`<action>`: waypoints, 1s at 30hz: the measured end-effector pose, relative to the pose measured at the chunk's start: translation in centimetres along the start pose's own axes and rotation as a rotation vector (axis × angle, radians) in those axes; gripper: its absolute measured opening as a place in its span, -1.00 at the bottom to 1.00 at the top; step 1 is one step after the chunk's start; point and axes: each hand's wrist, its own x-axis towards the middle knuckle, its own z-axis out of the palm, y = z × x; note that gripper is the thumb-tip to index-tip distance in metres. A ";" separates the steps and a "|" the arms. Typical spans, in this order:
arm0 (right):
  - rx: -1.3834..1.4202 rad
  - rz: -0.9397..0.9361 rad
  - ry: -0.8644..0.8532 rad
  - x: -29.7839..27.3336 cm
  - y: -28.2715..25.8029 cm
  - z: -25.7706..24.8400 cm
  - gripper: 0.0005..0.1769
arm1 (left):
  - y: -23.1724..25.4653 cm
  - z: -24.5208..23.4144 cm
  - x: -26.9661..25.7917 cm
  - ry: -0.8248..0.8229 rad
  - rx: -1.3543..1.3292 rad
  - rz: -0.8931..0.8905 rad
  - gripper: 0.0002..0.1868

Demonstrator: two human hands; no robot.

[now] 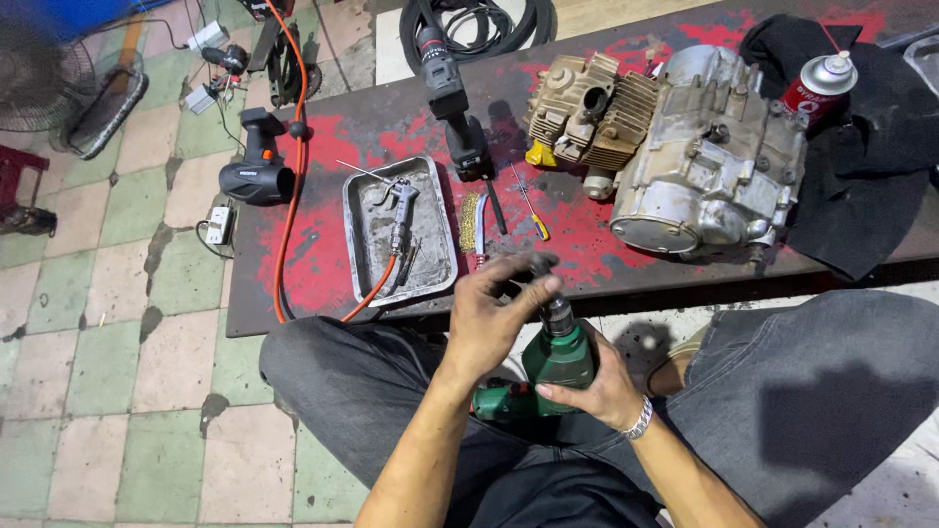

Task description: The person sits on the floor in a workshop and uses a green electric drill to work on a disassembled engine block. They adjust the drill and apply it to various bolts on the engine casing.

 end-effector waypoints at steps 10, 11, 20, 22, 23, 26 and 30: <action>0.087 0.041 -0.009 0.1 1.0 0.3 -0.02 | -1.4 0.3 -0.7 -0.051 0.299 0.101 -0.08; 0.083 0.067 -0.006 0.1 1.1 0.4 -0.01 | -1.5 0.3 -0.7 -0.058 0.283 0.118 -0.04; 0.065 0.098 -0.037 0.0 0.9 0.2 -0.11 | -1.8 -1.3 -0.7 -0.220 0.378 -0.020 0.08; 0.081 0.036 -0.029 0.0 0.8 0.3 -0.10 | -2.1 -1.1 -0.7 -0.236 0.405 -0.190 -0.06; 0.088 0.005 -0.024 0.0 0.8 0.2 -0.10 | -2.1 -1.6 -0.7 -0.305 0.101 -0.163 0.01; 0.180 0.016 -0.032 -0.1 0.8 0.4 -0.13 | -2.3 -2.7 -0.5 -0.371 -0.182 0.014 0.10; 0.074 0.024 -0.043 0.2 0.8 0.3 -0.09 | -3.4 -1.4 -1.0 -0.245 0.277 0.100 -0.26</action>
